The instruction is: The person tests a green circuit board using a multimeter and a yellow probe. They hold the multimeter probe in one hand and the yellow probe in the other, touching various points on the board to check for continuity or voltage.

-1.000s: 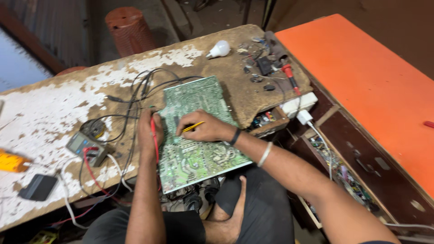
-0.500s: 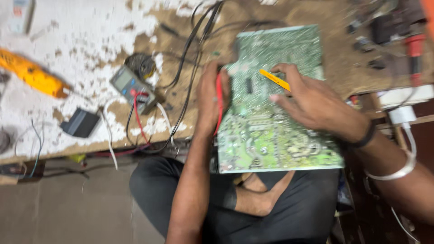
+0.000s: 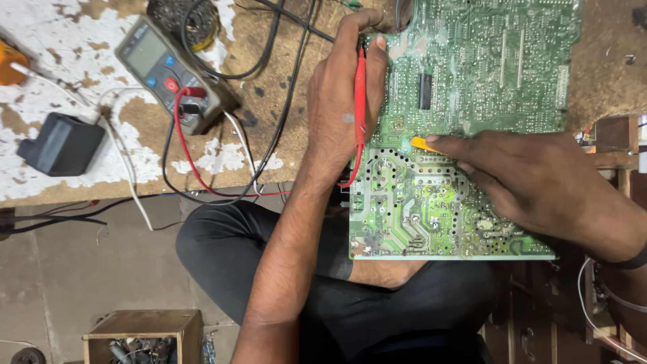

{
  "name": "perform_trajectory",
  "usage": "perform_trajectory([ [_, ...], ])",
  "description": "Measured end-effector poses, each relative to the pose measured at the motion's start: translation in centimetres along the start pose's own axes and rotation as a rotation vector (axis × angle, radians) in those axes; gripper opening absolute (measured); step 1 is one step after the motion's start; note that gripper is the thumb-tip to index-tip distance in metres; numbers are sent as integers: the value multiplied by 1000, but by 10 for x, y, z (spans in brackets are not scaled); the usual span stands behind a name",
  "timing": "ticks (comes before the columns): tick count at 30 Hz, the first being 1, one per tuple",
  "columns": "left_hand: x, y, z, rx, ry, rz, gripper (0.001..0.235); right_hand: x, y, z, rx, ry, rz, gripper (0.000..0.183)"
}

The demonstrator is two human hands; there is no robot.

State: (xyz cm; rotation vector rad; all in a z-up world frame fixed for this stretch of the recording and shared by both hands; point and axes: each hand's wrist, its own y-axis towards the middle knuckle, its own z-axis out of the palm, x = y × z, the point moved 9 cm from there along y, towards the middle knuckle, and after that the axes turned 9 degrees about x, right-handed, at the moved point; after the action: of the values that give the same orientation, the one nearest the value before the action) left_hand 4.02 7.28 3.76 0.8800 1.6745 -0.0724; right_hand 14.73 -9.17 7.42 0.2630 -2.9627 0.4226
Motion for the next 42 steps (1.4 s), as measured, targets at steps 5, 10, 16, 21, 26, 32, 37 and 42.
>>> perform_trajectory([
  [5,5,2,4,27,27,-32,19,12,0,-4,-30,-125,-86,63],
  [10,3,-1,3,-25,69,12,15,14,-1,5,138,-368,-63,72],
  [16,13,-2,7,-61,116,-14,20,-8,1,34,472,-405,97,69],
  [21,14,-2,8,-100,141,8,15,0,6,26,319,-403,64,76],
  [26,18,-3,9,-87,164,-10,14,-4,-2,31,370,-373,91,73],
  [32,20,-1,10,-68,163,-17,16,-9,-5,35,446,-335,197,72],
  [37,26,-3,14,-56,170,-27,17,-2,-9,30,371,-376,137,70],
  [42,20,-3,10,-113,203,29,18,7,-11,21,276,-306,149,68],
])
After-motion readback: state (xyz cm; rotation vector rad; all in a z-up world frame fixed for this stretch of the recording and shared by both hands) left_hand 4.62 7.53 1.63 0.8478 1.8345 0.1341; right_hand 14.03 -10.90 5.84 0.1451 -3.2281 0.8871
